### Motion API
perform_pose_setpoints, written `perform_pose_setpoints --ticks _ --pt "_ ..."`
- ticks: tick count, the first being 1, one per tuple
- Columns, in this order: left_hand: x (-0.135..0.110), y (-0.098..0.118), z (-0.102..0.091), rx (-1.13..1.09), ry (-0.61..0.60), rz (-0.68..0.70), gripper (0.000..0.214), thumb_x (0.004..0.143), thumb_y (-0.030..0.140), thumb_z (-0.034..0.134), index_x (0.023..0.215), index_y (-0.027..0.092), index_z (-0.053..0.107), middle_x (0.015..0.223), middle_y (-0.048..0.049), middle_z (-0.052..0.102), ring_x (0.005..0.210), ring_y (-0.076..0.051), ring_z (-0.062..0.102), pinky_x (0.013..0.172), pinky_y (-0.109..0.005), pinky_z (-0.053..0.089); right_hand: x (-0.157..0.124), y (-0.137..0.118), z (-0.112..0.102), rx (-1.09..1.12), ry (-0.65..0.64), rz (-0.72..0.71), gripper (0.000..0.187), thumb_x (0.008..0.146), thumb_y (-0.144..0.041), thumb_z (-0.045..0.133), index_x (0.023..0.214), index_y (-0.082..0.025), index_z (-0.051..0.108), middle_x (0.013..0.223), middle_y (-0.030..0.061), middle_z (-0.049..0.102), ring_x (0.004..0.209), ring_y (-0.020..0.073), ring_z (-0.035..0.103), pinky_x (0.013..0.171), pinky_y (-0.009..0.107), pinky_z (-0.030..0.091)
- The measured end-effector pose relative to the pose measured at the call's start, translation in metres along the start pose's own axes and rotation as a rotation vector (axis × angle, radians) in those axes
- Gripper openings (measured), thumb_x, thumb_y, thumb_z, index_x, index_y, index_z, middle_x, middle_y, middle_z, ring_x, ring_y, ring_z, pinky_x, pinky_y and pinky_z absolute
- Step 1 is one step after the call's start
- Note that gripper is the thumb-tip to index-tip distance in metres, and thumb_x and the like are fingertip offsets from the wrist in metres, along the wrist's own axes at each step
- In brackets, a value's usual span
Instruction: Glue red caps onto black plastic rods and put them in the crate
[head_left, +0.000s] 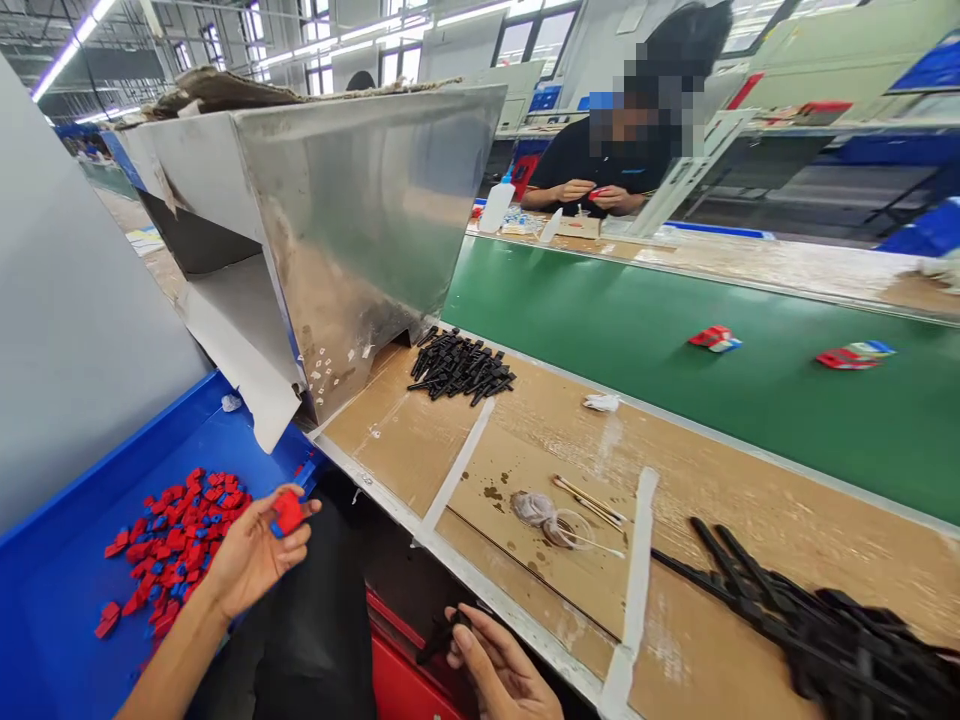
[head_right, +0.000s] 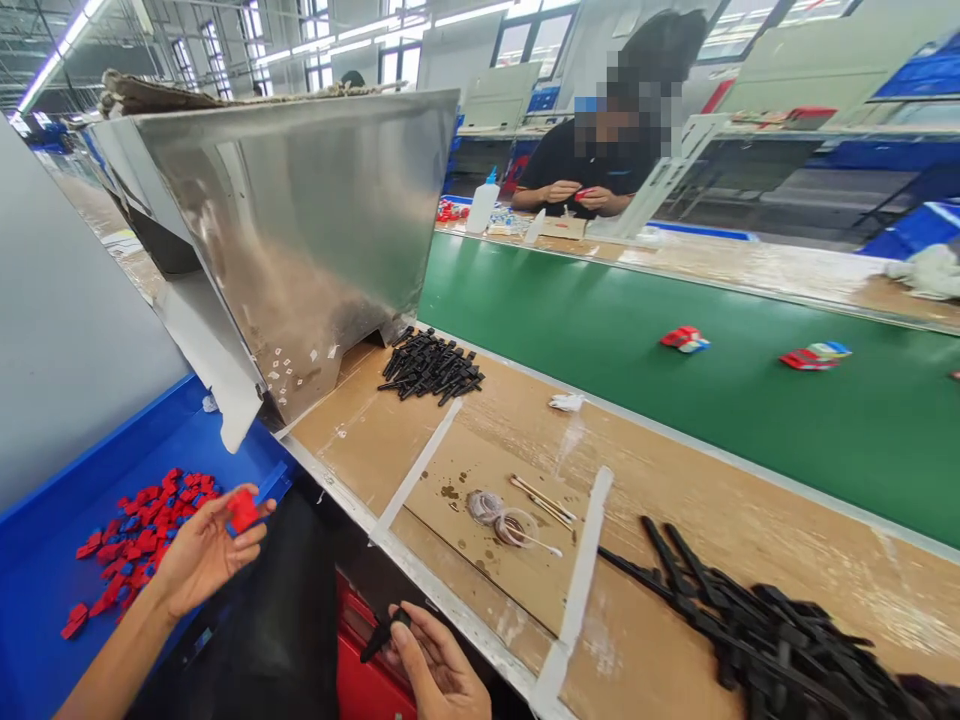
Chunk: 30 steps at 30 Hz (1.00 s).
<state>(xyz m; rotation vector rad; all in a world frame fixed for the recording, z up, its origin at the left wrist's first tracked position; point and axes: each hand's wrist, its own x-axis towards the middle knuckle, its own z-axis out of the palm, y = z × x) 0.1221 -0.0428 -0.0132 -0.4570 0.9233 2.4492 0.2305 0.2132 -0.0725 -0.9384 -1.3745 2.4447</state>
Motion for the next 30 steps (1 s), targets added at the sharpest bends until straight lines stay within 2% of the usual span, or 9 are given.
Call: perform_pose_setpoints --ticks 3,5,9,14,16,20,25,28,30 --pt "0.005 -0.036 0.035 -0.02 -0.13 -0.192 0.029 0.094 0.031 0.05 0.11 0.013 0.066 0.099 -0.0109 0.062 0.055 -0.006 0.039 0.046 -0.017 0.031 -0.001 -0.007 0.003 -0.029 -0.047 0.031 0.035 0.056 -0.035 0.091 0.085 -0.02 0.08 0.082 0.0075 0.079 0.067 0.0182 0.071 0.063 0.025 0.061" --pt "0.013 -0.059 0.05 0.006 -0.155 -0.227 0.033 0.094 0.032 0.052 0.112 0.01 0.067 0.094 -0.0088 0.059 0.056 -0.006 0.04 0.047 -0.018 0.031 -0.002 -0.012 0.0 -0.047 -0.062 0.038 0.037 0.057 -0.035 0.091 0.088 -0.019 0.08 0.086 0.0091 0.079 0.068 0.0196 0.072 0.066 0.029 0.062" --pt "0.028 -0.093 0.071 0.168 -0.124 -0.066 0.025 0.089 0.023 0.062 0.111 0.013 0.069 0.093 -0.0052 0.057 0.069 -0.007 0.048 0.059 -0.018 0.038 -0.011 -0.022 -0.01 -0.073 -0.04 -0.005 0.037 0.062 -0.036 0.088 0.094 -0.019 0.079 0.095 0.0098 0.078 0.071 0.0215 0.074 0.073 0.033 0.062" --pt "0.031 -0.118 0.094 0.333 -0.191 -0.04 0.022 0.087 0.03 0.066 0.105 0.019 0.071 0.1 -0.0045 0.062 0.086 -0.012 0.054 0.078 -0.02 0.044 -0.022 -0.034 -0.008 -0.178 0.012 -0.109 0.03 0.066 -0.035 0.085 0.09 -0.02 0.079 0.083 0.0061 0.078 0.072 0.0214 0.074 0.071 0.029 0.062" --pt "0.029 -0.127 0.099 0.419 -0.237 -0.034 0.022 0.088 0.034 0.064 0.105 0.021 0.07 0.101 -0.0033 0.063 0.09 -0.013 0.054 0.081 -0.021 0.044 -0.023 -0.036 -0.005 -0.205 0.019 -0.15 0.027 0.068 -0.034 0.083 0.09 -0.019 0.078 0.079 0.0052 0.077 0.07 0.021 0.074 0.069 0.028 0.062" --pt "0.028 -0.138 0.102 0.568 -0.279 -0.039 0.025 0.09 0.04 0.061 0.107 0.023 0.067 0.098 -0.002 0.062 0.086 -0.013 0.052 0.077 -0.021 0.043 -0.022 -0.037 -0.001 -0.237 0.027 -0.234 0.021 0.074 -0.032 0.079 0.091 -0.02 0.076 0.078 0.0041 0.076 0.069 0.0191 0.073 0.068 0.027 0.062" --pt "0.026 -0.141 0.109 0.761 -0.28 0.081 0.024 0.092 0.04 0.057 0.108 0.024 0.065 0.108 -0.0034 0.062 0.102 -0.017 0.053 0.09 -0.024 0.04 -0.022 -0.036 -0.002 -0.336 0.055 -0.373 0.018 0.076 -0.029 0.078 0.092 -0.02 0.075 0.077 0.003 0.074 0.066 0.017 0.07 0.064 0.025 0.06" --pt "0.023 -0.138 0.114 0.859 -0.318 0.108 0.026 0.094 0.039 0.052 0.113 0.025 0.064 0.116 -0.0045 0.061 0.108 -0.019 0.053 0.096 -0.026 0.039 -0.02 -0.037 -0.002 -0.315 0.061 -0.328 0.017 0.076 -0.031 0.078 0.088 -0.019 0.073 0.076 0.0036 0.073 0.068 0.017 0.069 0.066 0.026 0.059" --pt "0.02 -0.137 0.114 0.908 -0.384 0.118 0.033 0.097 0.04 0.046 0.123 0.027 0.061 0.129 -0.0055 0.055 0.122 -0.021 0.047 0.105 -0.027 0.033 -0.016 -0.039 -0.001 -0.236 0.052 -0.255 0.022 0.071 -0.032 0.081 0.084 -0.019 0.07 0.073 0.0024 0.072 0.066 0.0165 0.068 0.063 0.025 0.058"
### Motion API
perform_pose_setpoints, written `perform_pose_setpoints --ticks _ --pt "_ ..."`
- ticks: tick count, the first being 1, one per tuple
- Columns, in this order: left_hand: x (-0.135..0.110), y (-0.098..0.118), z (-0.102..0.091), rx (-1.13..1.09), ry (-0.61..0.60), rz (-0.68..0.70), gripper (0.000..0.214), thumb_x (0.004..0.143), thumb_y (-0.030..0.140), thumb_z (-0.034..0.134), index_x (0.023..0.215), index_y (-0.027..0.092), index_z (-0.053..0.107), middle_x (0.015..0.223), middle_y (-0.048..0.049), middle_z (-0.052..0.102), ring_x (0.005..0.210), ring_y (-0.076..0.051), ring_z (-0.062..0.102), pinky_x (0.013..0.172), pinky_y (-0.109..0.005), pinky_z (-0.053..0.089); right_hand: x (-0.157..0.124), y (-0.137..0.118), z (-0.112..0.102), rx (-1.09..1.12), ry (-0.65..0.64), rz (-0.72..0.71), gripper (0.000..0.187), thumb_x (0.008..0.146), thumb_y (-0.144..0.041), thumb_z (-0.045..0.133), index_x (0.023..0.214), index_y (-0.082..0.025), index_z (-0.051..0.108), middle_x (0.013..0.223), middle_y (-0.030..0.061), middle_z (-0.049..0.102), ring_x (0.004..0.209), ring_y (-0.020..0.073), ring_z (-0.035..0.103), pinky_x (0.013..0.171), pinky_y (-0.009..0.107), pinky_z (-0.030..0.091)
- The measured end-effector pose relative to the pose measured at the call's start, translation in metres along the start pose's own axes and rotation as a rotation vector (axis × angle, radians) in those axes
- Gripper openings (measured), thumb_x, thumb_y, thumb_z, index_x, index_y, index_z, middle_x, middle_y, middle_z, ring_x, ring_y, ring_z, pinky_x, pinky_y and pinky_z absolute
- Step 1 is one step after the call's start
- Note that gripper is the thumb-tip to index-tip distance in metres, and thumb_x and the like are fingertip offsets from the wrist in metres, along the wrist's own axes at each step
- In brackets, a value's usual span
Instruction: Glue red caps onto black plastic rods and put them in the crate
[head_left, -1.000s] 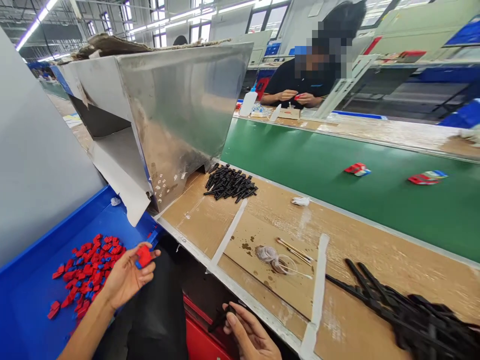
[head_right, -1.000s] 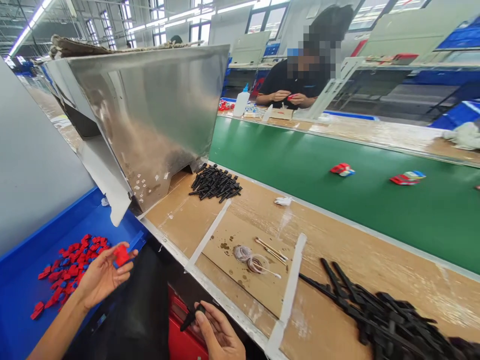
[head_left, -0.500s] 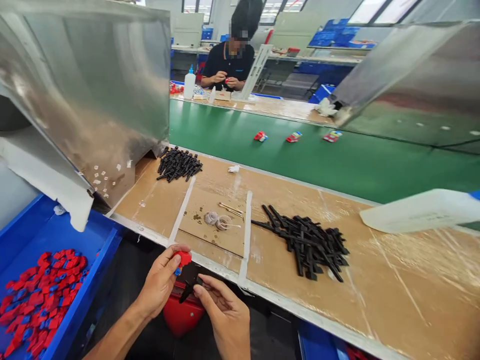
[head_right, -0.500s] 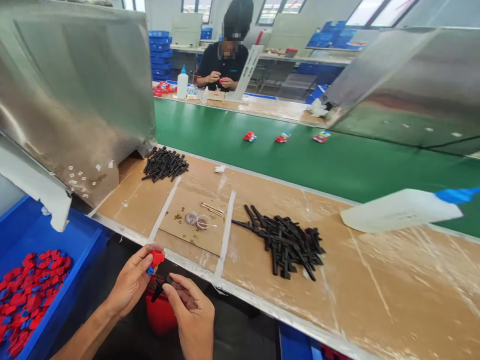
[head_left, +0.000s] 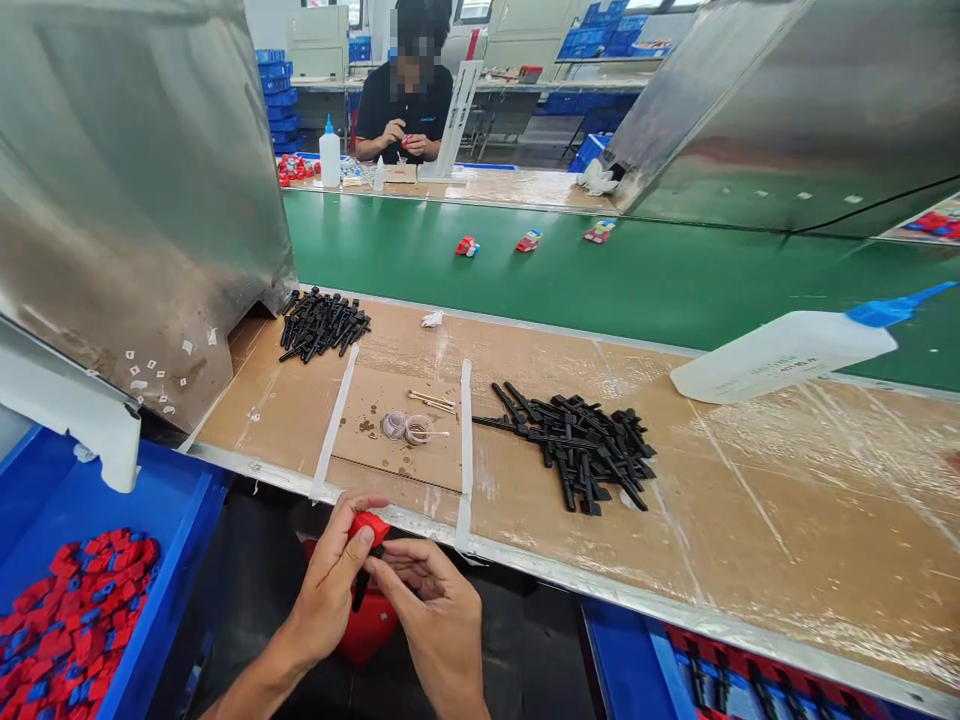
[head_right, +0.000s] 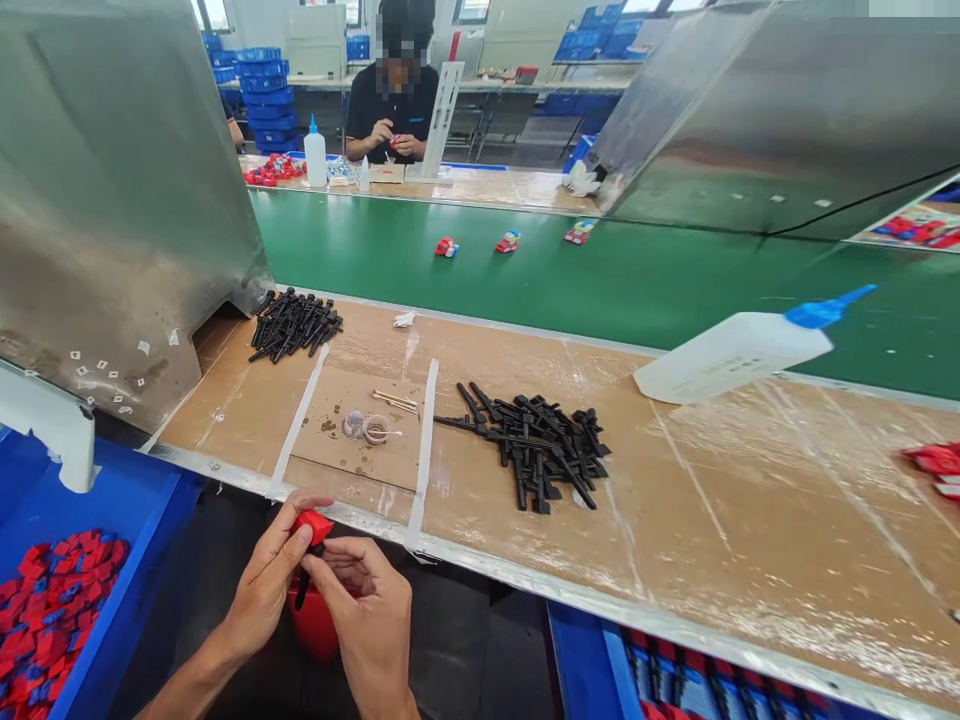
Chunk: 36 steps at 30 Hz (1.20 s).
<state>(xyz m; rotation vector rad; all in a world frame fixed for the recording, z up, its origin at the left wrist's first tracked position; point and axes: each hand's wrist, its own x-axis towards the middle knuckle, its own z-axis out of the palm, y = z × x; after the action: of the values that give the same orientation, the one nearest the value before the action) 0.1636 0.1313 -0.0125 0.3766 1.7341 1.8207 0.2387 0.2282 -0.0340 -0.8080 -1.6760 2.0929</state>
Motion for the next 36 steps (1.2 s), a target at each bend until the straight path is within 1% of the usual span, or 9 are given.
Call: perform_pose_setpoints --ticks 4,6,9,13,15,19,24,31,36 --pt "-0.005 -0.007 -0.004 0.057 -0.097 0.09 0.058 0.098 0.05 0.033 0.151 0.029 0.029 0.155 -0.0063 0.03 0.145 -0.022 0.019 0.119 -0.033 0.012 0.009 -0.004 -0.003 0.166 -0.132 0.086 0.05 0.063 -0.028 0.087 0.107 -0.022 0.065 0.072 -0.0024 0.067 0.063 0.0141 0.061 0.06 0.023 0.052" --pt "-0.007 -0.012 -0.006 0.098 -0.129 0.145 0.074 0.093 0.058 0.035 0.155 0.028 0.008 0.158 -0.0095 0.022 0.146 -0.026 0.018 0.119 -0.038 0.011 0.011 -0.005 -0.007 0.169 -0.245 0.091 0.058 0.066 -0.027 0.085 0.12 -0.024 0.064 0.086 0.0002 0.069 0.074 0.0158 0.062 0.068 0.025 0.052" --pt "-0.009 -0.012 -0.009 0.226 -0.237 0.281 0.086 0.089 0.063 0.038 0.154 0.029 -0.007 0.158 -0.0143 0.016 0.142 -0.031 0.026 0.116 -0.045 0.02 0.011 -0.007 -0.013 0.097 -0.354 0.05 0.048 0.07 -0.026 0.083 0.116 -0.027 0.07 0.099 0.0018 0.064 0.091 0.0191 0.06 0.082 0.028 0.049" --pt "-0.011 0.004 -0.01 0.359 -0.299 0.326 0.085 0.089 0.06 0.044 0.156 0.027 0.003 0.155 -0.0171 0.018 0.131 -0.033 0.039 0.11 -0.046 0.029 0.008 -0.005 -0.026 0.087 -0.329 -0.027 0.042 0.067 -0.033 0.085 0.107 -0.031 0.074 0.1 0.0005 0.057 0.091 0.0188 0.057 0.082 0.026 0.049" --pt "-0.011 0.013 -0.01 0.406 -0.297 0.267 0.073 0.091 0.047 0.053 0.153 0.027 0.021 0.148 -0.0162 0.03 0.124 -0.03 0.045 0.106 -0.041 0.035 0.007 -0.003 -0.034 0.108 -0.257 -0.055 0.045 0.062 -0.041 0.087 0.104 -0.032 0.076 0.105 0.0014 0.056 0.094 0.02 0.057 0.081 0.026 0.05" --pt "-0.011 0.016 -0.009 0.462 -0.454 0.173 0.049 0.092 0.032 0.054 0.14 0.027 0.045 0.131 -0.0119 0.052 0.117 -0.027 0.051 0.1 -0.035 0.041 0.005 0.0 -0.047 0.078 -0.155 -0.099 0.055 0.051 -0.054 0.088 0.099 -0.029 0.078 0.115 0.005 0.057 0.105 0.026 0.059 0.086 0.028 0.052" --pt "-0.013 0.0 -0.005 0.601 -0.425 0.1 0.048 0.096 0.037 0.047 0.142 0.029 0.043 0.131 -0.0106 0.058 0.113 -0.026 0.059 0.096 -0.034 0.046 0.003 0.002 -0.057 0.033 -0.153 -0.122 0.058 0.054 -0.052 0.088 0.108 -0.032 0.075 0.119 0.0081 0.068 0.116 0.0311 0.06 0.098 0.038 0.049" --pt "-0.021 -0.008 0.005 0.831 -0.35 0.437 0.042 0.1 0.03 0.035 0.141 0.021 0.033 0.114 -0.012 0.067 0.091 -0.023 0.069 0.075 -0.035 0.059 0.001 0.004 -0.058 0.038 -0.156 -0.298 0.048 0.062 -0.049 0.084 0.107 -0.033 0.074 0.098 0.0028 0.075 0.092 0.0232 0.07 0.083 0.03 0.058" --pt "-0.017 -0.013 0.003 0.8 -0.36 0.464 0.037 0.101 0.028 0.032 0.136 0.019 0.038 0.11 -0.0126 0.067 0.092 -0.024 0.068 0.075 -0.034 0.056 -0.002 0.014 -0.053 0.025 -0.081 -0.324 0.044 0.065 -0.047 0.084 0.105 -0.032 0.075 0.095 0.002 0.075 0.086 0.0208 0.071 0.078 0.026 0.059"
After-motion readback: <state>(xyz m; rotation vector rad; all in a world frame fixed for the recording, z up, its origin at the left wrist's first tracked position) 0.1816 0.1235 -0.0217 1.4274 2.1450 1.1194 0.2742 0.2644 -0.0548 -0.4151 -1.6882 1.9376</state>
